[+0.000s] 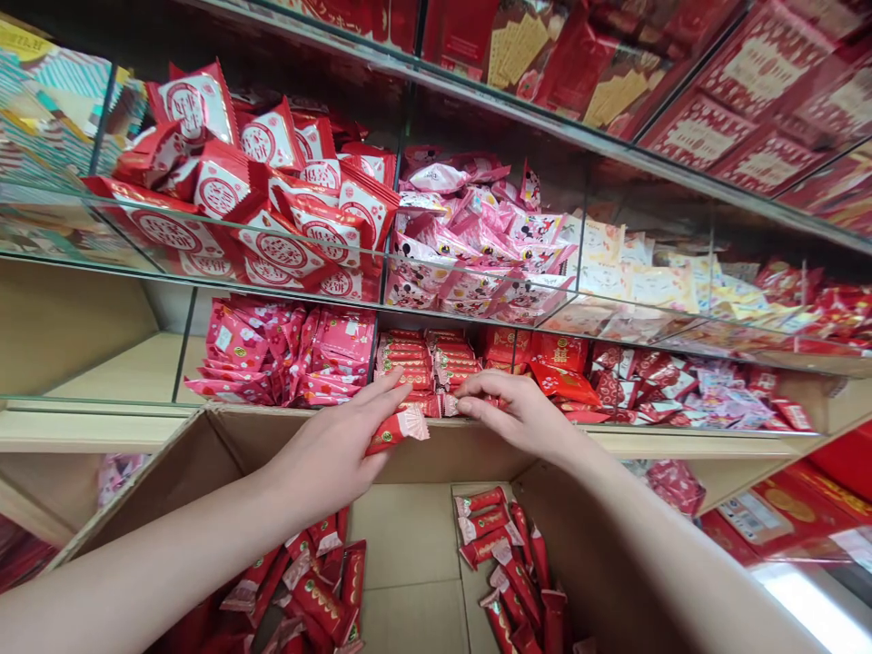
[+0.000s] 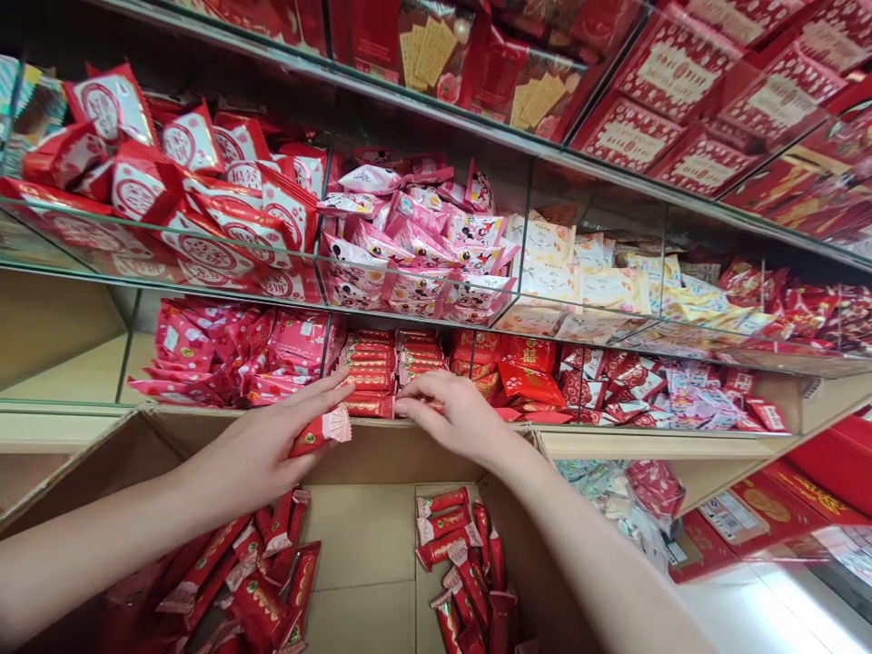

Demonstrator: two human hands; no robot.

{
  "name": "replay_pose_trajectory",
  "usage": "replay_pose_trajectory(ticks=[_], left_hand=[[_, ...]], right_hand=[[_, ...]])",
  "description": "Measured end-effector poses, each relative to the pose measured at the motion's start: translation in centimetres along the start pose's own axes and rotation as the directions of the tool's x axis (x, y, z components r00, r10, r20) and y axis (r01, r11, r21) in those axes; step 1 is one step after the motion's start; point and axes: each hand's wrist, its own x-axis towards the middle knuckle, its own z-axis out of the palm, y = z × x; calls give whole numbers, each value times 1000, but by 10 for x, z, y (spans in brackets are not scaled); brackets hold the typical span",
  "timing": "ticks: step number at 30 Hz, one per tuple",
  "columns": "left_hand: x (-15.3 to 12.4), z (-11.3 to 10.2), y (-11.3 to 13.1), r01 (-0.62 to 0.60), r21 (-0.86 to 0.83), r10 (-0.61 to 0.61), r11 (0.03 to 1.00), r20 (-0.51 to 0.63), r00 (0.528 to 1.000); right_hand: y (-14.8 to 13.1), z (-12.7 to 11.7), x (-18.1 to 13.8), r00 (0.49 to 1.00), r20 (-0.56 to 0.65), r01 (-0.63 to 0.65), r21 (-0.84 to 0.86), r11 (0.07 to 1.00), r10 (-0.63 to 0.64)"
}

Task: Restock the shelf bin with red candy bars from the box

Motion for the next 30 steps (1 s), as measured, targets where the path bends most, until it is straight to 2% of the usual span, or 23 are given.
replay_pose_trajectory(ticks=[2, 3, 4, 6, 8, 10, 14, 17, 20, 22, 24, 27, 30], left_hand=[[-2, -4, 7, -26, -12, 26, 1000, 19, 999], [-3, -6, 10, -34, -20, 35, 999, 44, 998], [-4, -7, 13, -40, -30, 42, 999, 73, 996], [-5, -10, 18, -41, -47, 45, 998, 104, 994], [-7, -11, 21, -47, -66, 53, 997, 96, 994], [-8, -12, 22, -48, -96, 56, 994, 90, 994], [-8, -11, 24, 19, -128, -6, 992, 104, 995], [-7, -11, 25, 36, -252, -8, 967, 111, 994], [-3, -13, 24, 145, -535, -50, 832, 189, 981], [0, -17, 22, 291, -685, -142, 668, 267, 953], [3, -20, 21, 391, -763, -227, 514, 319, 920], [4, -23, 19, 414, -832, -262, 370, 334, 905], [3, -24, 17, 414, -888, -280, 200, 353, 893]], right_hand=[[-22, 8, -6, 999, 40, -3, 313, 950, -10], [-31, 13, -9, 998, 62, -12, 405, 914, -14], [-38, 18, -11, 997, 70, -17, 440, 898, -15], [-46, 27, -14, 998, 56, -29, 403, 915, 8], [-47, 32, -16, 998, 43, -61, 366, 929, 49], [-44, 36, -17, 993, 55, -119, 401, 908, 106], [-38, 40, -15, 981, 21, -169, 585, 793, 193], [-37, 42, -12, 963, 65, -223, 736, 640, 261], [-36, 41, -10, 948, 110, -246, 849, 467, 299], [-33, 39, -9, 941, 97, -227, 892, 392, 323], [-31, 37, -8, 932, 80, -210, 914, 347, 354], [-30, 35, -7, 928, 53, -186, 924, 335, 370], [-31, 33, -8, 933, -26, -125, 912, 390, 360]])
